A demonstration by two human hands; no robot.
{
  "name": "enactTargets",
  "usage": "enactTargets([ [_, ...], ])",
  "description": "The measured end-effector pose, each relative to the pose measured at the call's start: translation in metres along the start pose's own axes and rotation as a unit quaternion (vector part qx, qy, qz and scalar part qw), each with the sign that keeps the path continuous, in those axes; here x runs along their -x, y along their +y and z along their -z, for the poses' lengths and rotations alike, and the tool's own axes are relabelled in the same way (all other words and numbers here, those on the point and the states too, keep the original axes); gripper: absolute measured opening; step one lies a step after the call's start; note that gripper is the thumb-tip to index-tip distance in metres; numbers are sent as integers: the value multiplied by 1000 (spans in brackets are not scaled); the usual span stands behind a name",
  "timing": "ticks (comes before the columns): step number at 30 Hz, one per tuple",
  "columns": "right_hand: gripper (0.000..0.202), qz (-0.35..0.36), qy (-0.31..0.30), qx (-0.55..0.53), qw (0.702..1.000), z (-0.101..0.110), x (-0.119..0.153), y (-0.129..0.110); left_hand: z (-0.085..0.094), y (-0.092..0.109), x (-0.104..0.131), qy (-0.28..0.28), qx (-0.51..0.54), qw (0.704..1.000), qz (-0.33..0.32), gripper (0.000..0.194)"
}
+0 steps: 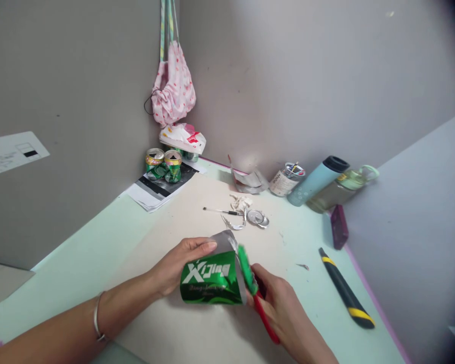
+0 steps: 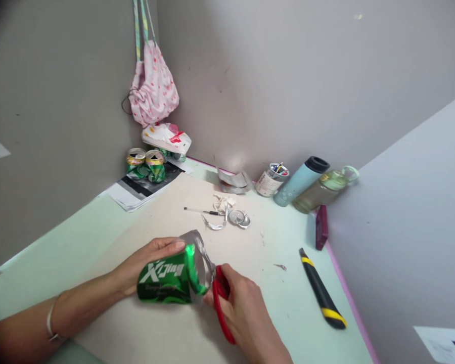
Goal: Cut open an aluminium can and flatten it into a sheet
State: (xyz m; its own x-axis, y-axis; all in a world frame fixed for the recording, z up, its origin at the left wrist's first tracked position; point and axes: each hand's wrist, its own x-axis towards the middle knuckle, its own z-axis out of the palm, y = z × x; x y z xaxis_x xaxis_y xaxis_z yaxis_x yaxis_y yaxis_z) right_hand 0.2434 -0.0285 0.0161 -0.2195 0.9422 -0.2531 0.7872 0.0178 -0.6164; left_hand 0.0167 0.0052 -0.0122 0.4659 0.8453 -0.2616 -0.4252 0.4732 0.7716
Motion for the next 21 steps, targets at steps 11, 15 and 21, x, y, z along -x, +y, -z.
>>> enactTargets([
  [11, 15, 28, 58, -73, 995, -14, -4, -1, 0, -6, 0, 7, -26, 1000, -7, 35],
  [15, 18, 8, 55, -72, 996, -15, -4, -1, 0, -5, 1, 8, -28, 1000, -7, 35],
  [21, 21, -17, 54, -69, 996, -16, -6, 3, 2, -5, -1, 2, -23, 1000, -5, 34],
])
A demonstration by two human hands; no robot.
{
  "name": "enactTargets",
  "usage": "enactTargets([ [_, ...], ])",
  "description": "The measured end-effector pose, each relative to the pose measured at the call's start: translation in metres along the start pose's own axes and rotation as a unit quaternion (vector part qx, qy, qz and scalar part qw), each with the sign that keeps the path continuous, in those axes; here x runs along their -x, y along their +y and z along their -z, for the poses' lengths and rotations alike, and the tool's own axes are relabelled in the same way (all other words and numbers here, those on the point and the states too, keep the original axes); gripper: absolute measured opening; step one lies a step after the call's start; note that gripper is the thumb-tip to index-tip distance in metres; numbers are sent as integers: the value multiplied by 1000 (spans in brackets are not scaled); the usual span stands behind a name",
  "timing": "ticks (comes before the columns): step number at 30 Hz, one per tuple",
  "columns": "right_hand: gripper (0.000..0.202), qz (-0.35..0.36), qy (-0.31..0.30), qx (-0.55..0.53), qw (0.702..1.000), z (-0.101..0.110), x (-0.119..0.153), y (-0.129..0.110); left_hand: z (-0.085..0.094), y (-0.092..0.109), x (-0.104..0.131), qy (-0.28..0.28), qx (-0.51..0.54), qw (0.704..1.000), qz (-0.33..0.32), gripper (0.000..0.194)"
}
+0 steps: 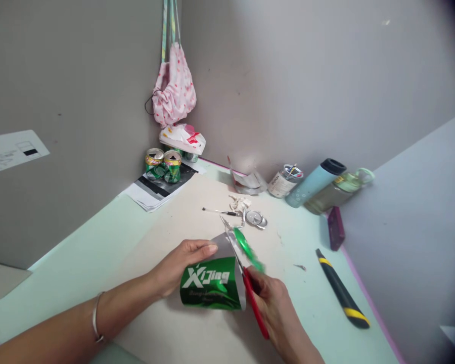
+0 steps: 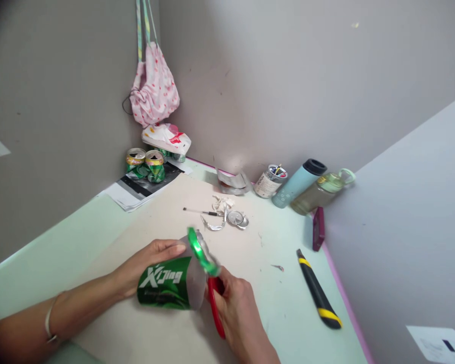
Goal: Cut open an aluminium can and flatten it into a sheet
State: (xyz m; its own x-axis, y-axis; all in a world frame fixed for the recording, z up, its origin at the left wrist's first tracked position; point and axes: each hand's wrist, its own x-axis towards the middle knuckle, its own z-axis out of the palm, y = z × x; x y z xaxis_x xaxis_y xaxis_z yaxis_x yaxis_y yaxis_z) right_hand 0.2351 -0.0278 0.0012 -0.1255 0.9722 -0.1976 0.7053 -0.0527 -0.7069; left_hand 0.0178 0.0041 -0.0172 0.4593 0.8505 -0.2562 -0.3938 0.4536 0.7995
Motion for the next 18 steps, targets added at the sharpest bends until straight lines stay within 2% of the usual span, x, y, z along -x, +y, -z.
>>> enactTargets([
  [6, 31, -47, -44, -74, 995, 0, -2, 3, 4, -3, -4, -7, -10, 1000, -2, 34],
  [12, 47, -47, -28, -90, 994, 5, -10, 10, 6, -4, -6, -11, -42, 999, -21, 36],
  [15, 50, -18, -36, -186, 982, 11, -11, 6, 6, -1, -7, -4, -77, 995, -57, 36],
  [18, 55, -7, -54, -295, 954, 12, -11, 3, 7, 0, -5, 18, -127, 986, -103, 34],
])
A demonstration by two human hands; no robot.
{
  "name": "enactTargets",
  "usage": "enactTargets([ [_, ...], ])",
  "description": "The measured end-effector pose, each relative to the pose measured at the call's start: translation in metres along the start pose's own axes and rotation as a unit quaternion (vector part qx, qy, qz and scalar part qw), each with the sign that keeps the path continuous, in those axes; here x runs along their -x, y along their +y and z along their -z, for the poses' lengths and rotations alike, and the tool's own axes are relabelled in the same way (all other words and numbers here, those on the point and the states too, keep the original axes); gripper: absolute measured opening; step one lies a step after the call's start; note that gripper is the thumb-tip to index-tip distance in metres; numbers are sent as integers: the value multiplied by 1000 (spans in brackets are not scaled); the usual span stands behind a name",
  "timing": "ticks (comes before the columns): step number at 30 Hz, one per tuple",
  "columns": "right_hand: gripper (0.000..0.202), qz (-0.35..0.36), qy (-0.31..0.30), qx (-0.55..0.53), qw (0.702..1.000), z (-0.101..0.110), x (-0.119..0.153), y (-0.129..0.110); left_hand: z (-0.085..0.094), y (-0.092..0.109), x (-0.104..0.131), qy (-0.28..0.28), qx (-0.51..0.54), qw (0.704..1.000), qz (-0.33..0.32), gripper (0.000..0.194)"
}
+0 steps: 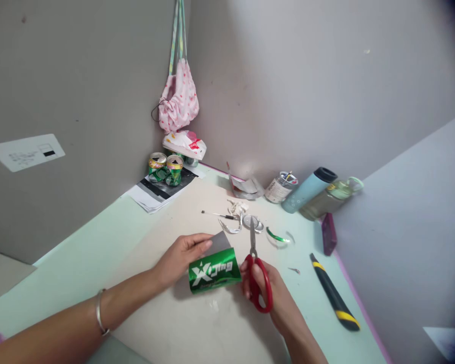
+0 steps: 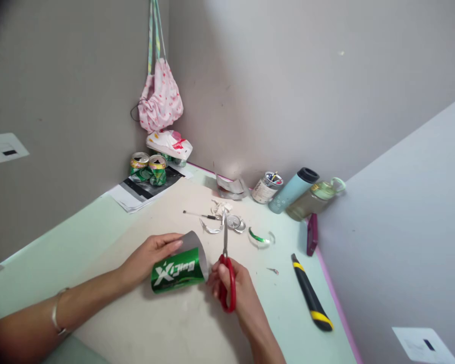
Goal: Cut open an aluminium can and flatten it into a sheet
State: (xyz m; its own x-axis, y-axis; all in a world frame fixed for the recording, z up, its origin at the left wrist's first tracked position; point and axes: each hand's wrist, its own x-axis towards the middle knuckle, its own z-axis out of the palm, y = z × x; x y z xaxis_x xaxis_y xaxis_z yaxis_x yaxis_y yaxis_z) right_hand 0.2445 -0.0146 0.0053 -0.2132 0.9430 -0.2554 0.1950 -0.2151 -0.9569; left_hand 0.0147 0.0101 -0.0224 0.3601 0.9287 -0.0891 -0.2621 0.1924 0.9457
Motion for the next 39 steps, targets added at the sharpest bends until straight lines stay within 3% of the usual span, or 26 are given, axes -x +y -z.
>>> enactTargets([
  [4, 56, -33, 22, -55, 998, -6, 0, 5, -1, 1, 7, 14, -70, 995, -72, 37],
  [8, 41, -15, -8, -29, 999, -14, 1, 7, -3, 4, 11, 22, -98, 988, -118, 38],
  [11, 34, 7, -6, 11, 1000, -15, 3, 9, -2, 10, 7, 30, -91, 991, -96, 40],
  [16, 27, 114, 68, 120, 984, -17, 7, 10, 7, 24, -1, 13, -61, 997, -48, 51],
  [20, 21, 119, 34, 191, 974, -19, 12, 1, 14, 28, -3, 15, -82, 996, -42, 49],
  [23, 31, 99, 57, 316, 942, -11, 15, -8, 17, 35, -1, 17, -118, 991, -53, 46],
  [26, 28, 97, 95, 396, 908, -1, 17, -17, 19, 49, 11, 26, -148, 986, -66, 43],
  [30, 22, 94, 70, 510, 852, -2, 17, -21, 17, 59, 40, 33, -173, 982, -73, 40],
  [34, 19, 66, 40, 604, 793, -4, 13, -24, 11, 40, 65, 51, -173, 982, -56, 42],
  [39, 20, 39, 89, 675, 731, 39, -3, -32, 8, 0, 80, 97, -149, 982, -57, 41],
])
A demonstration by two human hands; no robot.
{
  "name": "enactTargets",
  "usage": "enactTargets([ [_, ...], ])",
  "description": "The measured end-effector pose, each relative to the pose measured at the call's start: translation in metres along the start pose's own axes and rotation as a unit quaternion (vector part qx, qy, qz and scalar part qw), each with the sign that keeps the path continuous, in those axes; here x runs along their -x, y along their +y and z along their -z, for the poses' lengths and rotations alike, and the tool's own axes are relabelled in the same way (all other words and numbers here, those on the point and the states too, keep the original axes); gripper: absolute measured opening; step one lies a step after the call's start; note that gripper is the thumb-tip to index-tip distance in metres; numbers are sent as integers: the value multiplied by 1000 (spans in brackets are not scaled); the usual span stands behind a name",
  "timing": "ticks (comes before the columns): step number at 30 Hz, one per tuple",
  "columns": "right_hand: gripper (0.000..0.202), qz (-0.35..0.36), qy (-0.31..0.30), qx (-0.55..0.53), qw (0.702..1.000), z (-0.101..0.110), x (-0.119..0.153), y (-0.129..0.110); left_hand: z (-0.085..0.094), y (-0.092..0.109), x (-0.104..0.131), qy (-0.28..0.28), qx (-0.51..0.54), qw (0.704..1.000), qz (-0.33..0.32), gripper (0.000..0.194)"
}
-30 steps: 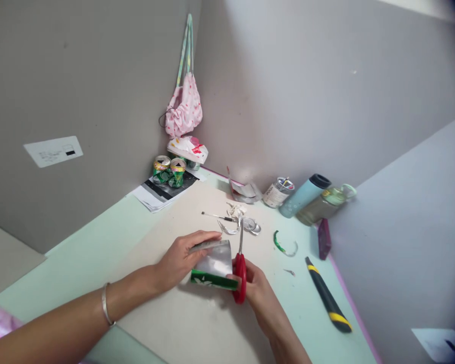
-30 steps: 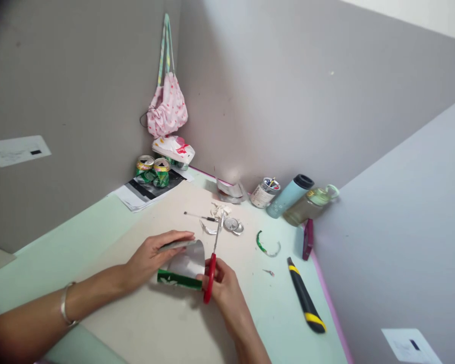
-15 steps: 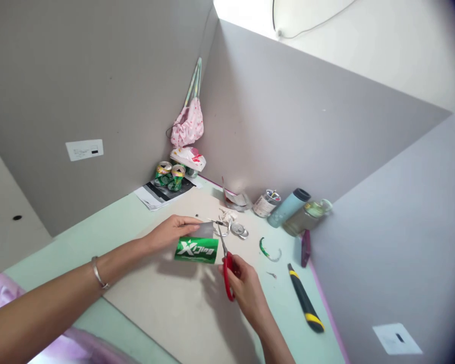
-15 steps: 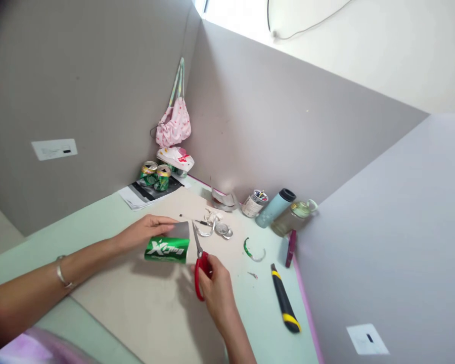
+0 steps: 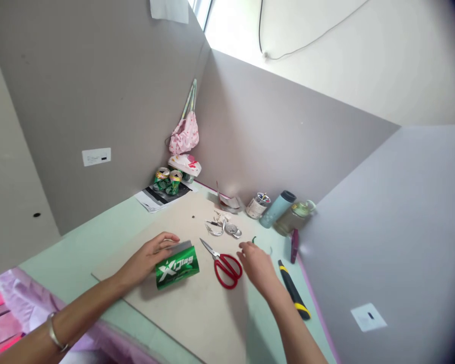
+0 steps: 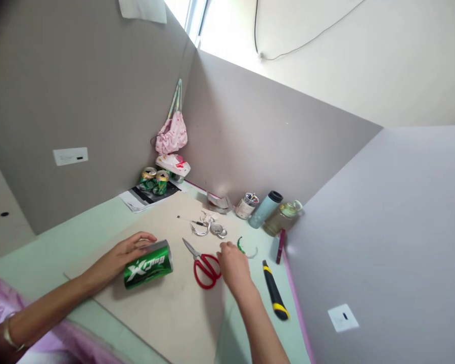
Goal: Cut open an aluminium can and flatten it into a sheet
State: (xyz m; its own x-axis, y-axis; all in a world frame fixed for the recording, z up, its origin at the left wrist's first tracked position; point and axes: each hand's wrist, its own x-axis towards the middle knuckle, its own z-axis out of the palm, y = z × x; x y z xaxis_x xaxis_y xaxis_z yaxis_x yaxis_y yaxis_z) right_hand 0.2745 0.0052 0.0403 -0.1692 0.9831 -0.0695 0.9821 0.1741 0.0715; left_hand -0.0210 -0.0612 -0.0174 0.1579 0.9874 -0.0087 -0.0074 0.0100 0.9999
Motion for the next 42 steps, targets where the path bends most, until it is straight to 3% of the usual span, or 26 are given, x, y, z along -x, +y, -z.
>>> enactTargets([
  [6, 33, -93, -10, 87, 992, -20, -29, 57, -4, -22, 16, 13, 18, 1000, -13, 39],
  [12, 31, -98, 33, 101, 989, -19, -48, 74, -2, -25, 20, 26, 17, 999, -20, 39],
  [16, 32, -10, 49, 71, 996, -9, -71, 55, -2, -29, 18, 30, 14, 999, -20, 39],
  [19, 34, 85, 38, 48, 995, -13, -87, 28, -3, -30, 19, 29, 12, 999, -20, 40],
  [21, 34, 110, 33, 44, 992, -18, -96, 13, -3, -29, 20, 27, 11, 999, -19, 40],
  [25, 33, 103, 26, 53, 993, -19, -107, 6, -2, -28, 21, 25, 7, 999, -18, 39],
  [30, 33, 65, 42, 61, 995, 6, -106, 23, 0, -33, 19, 23, 8, 999, -22, 36],
  [32, 33, 73, 50, 59, 994, 14, -100, 20, 0, -34, 19, 24, 11, 999, -21, 36],
  [35, 32, 129, 37, 47, 990, 11, -91, -3, 0, -33, 20, 29, 19, 999, -19, 36],
  [38, 33, 176, 12, 40, 984, -5, -87, -33, -1, -29, 22, 34, 28, 999, -19, 34],
  [42, 33, 165, 21, 40, 985, -23, -90, -55, -2, -23, 24, 45, 56, 997, -19, 32],
])
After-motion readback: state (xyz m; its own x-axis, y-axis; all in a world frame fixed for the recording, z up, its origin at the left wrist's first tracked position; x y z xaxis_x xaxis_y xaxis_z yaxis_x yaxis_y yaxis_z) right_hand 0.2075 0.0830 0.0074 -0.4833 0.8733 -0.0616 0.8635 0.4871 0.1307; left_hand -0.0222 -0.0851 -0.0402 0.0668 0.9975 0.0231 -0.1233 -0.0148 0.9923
